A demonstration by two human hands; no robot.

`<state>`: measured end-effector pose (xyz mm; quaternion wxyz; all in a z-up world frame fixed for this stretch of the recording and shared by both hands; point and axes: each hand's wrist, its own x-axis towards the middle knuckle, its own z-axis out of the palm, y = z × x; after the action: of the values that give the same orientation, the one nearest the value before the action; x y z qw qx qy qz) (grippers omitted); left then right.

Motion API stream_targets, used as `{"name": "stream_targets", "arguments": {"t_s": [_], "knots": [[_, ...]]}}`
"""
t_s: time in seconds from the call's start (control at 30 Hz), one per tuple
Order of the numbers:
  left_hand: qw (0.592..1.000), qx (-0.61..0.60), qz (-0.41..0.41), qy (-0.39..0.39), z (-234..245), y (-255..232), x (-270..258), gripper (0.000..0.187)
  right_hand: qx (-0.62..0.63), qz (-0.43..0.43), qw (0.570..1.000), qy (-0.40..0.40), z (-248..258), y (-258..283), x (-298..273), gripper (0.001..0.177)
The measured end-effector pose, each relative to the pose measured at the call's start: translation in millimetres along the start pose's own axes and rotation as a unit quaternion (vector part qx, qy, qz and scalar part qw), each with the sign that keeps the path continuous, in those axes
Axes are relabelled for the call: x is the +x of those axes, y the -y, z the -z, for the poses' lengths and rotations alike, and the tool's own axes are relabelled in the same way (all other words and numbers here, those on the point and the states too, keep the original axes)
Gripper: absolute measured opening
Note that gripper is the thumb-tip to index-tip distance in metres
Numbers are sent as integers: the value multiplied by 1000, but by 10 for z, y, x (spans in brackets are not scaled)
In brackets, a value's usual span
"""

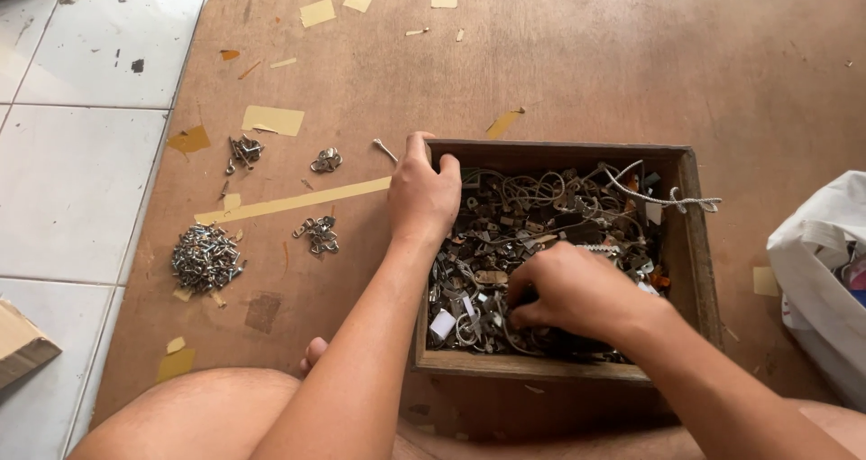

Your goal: Sorting through a box of small metal hardware components and selecting specific pieces on a work surface.

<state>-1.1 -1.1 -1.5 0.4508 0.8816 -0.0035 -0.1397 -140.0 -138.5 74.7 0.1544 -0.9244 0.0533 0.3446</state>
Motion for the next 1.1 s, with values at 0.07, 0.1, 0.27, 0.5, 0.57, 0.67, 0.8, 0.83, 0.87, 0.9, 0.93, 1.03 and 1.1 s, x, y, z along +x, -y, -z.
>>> {"name": "stream_targets", "arguments": {"t_s": [0.07,0.1,0.27,0.5,0.57,0.67,0.8,0.83,0.87,0.9,0.93,1.03,1.1], "knots": [[1000,1,-1,-1,-2,5,-4,47,-35,-20,999,-21,-55,-154,92,22],[1000,1,-1,-2,-7,9,-9,47,-69,-40,996,-42,-84,-233,137,20],[1000,2,1,-1,20,-20,-32,47,-9,-67,997,-48,125,-196,11,24],[1000,3,3,2,20,-29,-37,47,-78,7,995,-57,-169,-160,81,20],[1000,1,2,1,34,-42,-53,47,-91,-5,993,-69,-137,-214,101,21],[1000,0,3,1,33,-39,-65,48,-95,-37,991,-84,-47,-296,83,22],[1000,5,3,0,3,-15,-19,47,-69,-57,993,-77,93,-200,4,29],[1000,5,2,2,-2,-11,-14,47,-68,-59,993,-78,53,-184,1,29],[1000,6,2,1,-6,-7,-9,47,-58,-39,996,-64,14,-167,-1,32],[1000,7,1,-1,-4,-6,4,47,-47,-17,997,-51,-15,-147,5,35],[1000,6,1,0,-6,-22,-8,47,-47,-18,997,-51,-49,-190,30,35],[1000,0,1,1,18,-16,-26,47,-112,-30,991,-69,-142,-280,125,35],[1000,1,2,4,4,7,-4,47,-90,-46,990,-93,-174,-341,181,22]]}}
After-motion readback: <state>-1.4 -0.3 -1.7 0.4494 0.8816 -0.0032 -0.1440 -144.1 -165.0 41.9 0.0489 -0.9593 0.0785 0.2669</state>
